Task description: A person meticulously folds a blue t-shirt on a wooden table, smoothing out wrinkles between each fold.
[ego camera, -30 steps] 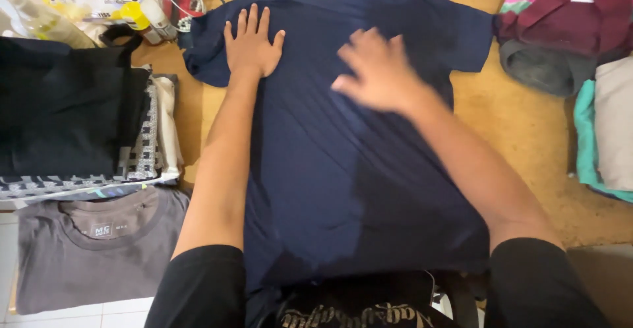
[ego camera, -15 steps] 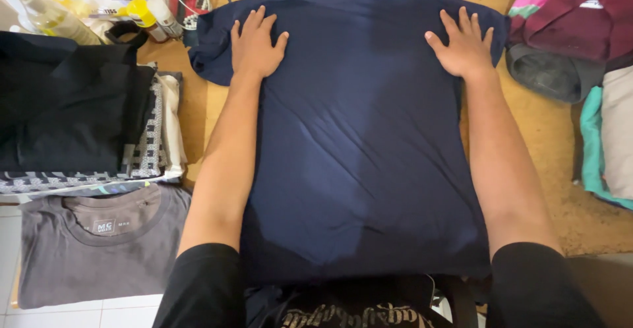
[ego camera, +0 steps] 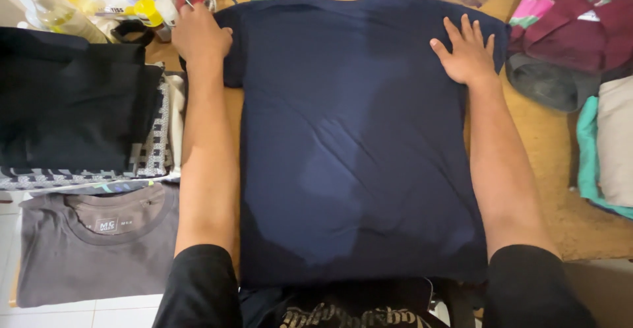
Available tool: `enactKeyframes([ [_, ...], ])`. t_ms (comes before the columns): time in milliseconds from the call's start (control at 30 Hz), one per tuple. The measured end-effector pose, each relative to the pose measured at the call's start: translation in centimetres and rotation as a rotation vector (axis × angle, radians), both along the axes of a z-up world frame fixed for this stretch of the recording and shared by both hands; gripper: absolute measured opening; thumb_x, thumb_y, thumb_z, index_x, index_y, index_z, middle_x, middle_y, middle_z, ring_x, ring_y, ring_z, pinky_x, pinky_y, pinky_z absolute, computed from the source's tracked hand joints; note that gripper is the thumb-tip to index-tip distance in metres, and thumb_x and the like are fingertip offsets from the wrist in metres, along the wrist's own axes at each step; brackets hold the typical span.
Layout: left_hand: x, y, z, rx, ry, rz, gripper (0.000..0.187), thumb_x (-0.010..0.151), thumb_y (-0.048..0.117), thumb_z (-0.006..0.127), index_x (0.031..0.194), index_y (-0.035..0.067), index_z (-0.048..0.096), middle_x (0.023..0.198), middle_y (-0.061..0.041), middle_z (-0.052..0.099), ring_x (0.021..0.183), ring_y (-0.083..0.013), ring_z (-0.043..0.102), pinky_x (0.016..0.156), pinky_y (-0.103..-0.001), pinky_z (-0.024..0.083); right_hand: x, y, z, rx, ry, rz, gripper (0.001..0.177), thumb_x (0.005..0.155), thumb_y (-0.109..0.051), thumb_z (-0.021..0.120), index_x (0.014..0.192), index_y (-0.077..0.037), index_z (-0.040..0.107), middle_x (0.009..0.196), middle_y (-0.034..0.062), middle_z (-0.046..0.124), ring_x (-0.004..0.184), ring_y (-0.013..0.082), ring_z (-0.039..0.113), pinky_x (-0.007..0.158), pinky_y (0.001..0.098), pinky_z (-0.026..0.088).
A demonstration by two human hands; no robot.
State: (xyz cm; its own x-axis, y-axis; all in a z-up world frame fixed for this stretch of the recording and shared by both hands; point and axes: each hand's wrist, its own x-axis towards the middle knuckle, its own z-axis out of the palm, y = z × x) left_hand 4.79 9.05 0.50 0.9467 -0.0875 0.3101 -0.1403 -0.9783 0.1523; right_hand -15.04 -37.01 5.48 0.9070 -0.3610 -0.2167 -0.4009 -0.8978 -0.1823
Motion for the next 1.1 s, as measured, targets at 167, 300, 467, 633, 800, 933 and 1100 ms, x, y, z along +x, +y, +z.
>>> enactKeyframes([
  [167,0.8,0.9,0.4,-0.083,0.183,0.214,0.085,0.085,0.057,0.087,0.138,-0.001,0.055,0.127,-0.013,0.059,0.117,-0.0434,0.062,0.094,-0.054,0.053,0.2,0.0,-0.3,-0.027,-0.033,0.018,0.073,0.103,-0.060,0.023,0.166,-0.023,0.017,0.173,0.0121,0.004,0.159,0.0341,0.000,0.125,0.0607,-0.001],
  [300,0.2,1.2,1.0,-0.099,0.336,0.256,0.082,0.083,0.054,0.085,0.139,0.001,0.056,0.133,-0.013,0.057,0.121,-0.0408,0.063,0.091,-0.055,0.056,0.4,0.3,-0.7,-0.055,-0.059,0.033,0.073,0.103,-0.060,0.024,0.165,-0.021,0.020,0.172,0.0146,0.008,0.158,0.0355,0.003,0.124,0.0624,0.002],
  [467,0.8,1.4,0.0,-0.137,0.451,0.327,0.048,0.091,0.022,0.072,0.135,0.008,0.059,0.132,-0.016,0.064,0.119,-0.0392,0.064,0.085,-0.051,0.060,1.9,-1.4,-2.8,-0.457,-0.224,0.265,0.069,0.105,-0.047,0.043,0.160,-0.006,0.038,0.163,0.0256,0.035,0.150,0.0433,0.027,0.109,0.0785,0.018],
  [633,0.7,1.2,0.7,-0.209,0.442,0.337,0.043,0.089,0.019,0.067,0.132,0.012,0.063,0.134,-0.012,0.064,0.123,-0.0384,0.062,0.093,-0.055,0.053,-1.6,13.9,2.3,-0.259,-0.565,0.876,0.037,0.095,-0.031,0.068,0.122,-0.007,0.069,0.120,0.0139,0.071,0.105,0.0356,0.066,0.086,0.0526,0.048],
  [800,-0.1,1.4,2.6,-0.327,0.420,0.294,0.045,0.089,0.022,0.064,0.132,0.010,0.059,0.133,-0.014,0.064,0.122,-0.0421,0.063,0.092,-0.058,0.053,-9.8,28.7,0.3,0.222,-0.679,1.544,0.022,0.098,-0.030,0.067,0.106,-0.010,0.076,0.106,0.0053,0.075,0.095,0.0259,0.072,0.083,0.0425,0.056],
  [933,-0.5,1.8,3.3,-0.366,0.399,0.236,0.043,0.091,0.026,0.063,0.131,0.012,0.056,0.130,-0.014,0.061,0.119,-0.0457,0.061,0.087,-0.064,0.051,-13.9,32.9,-2.1,0.399,-0.552,1.857,0.031,0.107,-0.032,0.050,0.117,-0.008,0.067,0.117,0.0139,0.065,0.097,0.0288,0.064,0.083,0.0442,0.047],
  [1100,-0.4,1.6,3.4,-0.418,0.396,0.303,0.044,0.091,0.019,0.060,0.134,0.018,0.053,0.134,-0.010,0.060,0.123,-0.0401,0.061,0.084,-0.066,0.053,-14.1,33.8,-1.9,0.358,-0.466,1.880,0.038,0.102,-0.036,0.061,0.132,-0.013,0.062,0.118,0.0121,0.062,0.095,0.0297,0.063,0.088,0.0463,0.046],
])
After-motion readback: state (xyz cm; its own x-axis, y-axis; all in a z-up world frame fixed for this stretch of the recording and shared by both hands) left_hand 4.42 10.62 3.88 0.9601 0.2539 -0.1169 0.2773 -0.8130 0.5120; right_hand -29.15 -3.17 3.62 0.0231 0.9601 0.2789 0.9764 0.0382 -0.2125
